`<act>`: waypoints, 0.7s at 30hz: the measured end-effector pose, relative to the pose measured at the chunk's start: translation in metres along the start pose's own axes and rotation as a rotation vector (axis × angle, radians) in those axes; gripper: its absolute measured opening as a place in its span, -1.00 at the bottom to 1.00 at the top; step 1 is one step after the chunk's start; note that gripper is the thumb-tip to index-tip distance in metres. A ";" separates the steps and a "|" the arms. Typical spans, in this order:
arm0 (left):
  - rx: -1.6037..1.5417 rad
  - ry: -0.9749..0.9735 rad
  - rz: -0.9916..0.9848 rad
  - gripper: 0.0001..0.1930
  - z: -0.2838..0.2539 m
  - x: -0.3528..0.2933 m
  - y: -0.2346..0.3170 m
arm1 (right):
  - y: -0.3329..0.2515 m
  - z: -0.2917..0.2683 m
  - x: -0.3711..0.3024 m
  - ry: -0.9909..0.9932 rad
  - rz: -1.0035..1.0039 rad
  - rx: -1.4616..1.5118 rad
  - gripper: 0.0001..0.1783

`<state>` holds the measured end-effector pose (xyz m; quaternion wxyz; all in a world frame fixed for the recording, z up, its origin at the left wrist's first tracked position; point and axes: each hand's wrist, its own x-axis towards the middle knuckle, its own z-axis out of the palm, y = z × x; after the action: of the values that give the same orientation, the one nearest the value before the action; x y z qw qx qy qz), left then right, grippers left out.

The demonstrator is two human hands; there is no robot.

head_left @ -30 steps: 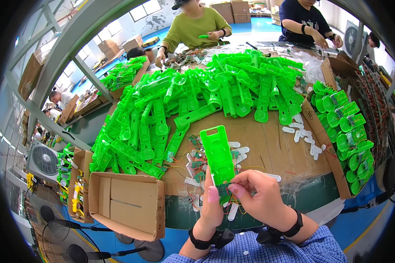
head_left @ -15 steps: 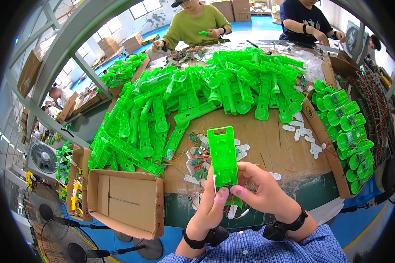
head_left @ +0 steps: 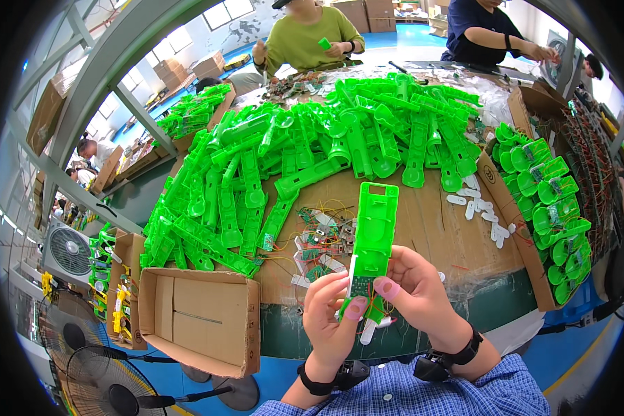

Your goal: Assembling electronic components into green plastic housings at a factory workstation.

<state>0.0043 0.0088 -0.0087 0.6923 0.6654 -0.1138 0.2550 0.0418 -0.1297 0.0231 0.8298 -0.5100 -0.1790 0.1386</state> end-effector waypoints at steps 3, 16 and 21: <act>0.091 0.047 0.042 -0.69 0.002 -0.003 0.004 | -0.006 0.000 -0.001 -0.033 0.043 0.049 -0.60; 0.022 0.145 0.027 -0.78 0.012 -0.009 0.001 | -0.006 -0.004 -0.005 -0.092 0.074 0.077 -0.63; -0.189 -0.033 -0.108 -0.69 0.008 0.003 0.017 | -0.006 -0.011 0.000 -0.166 0.062 -0.050 -0.63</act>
<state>-0.0008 0.0011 0.0082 0.7628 0.6062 -0.1129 0.1945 0.0467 -0.1408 0.0239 0.7945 -0.5225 -0.2347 0.2015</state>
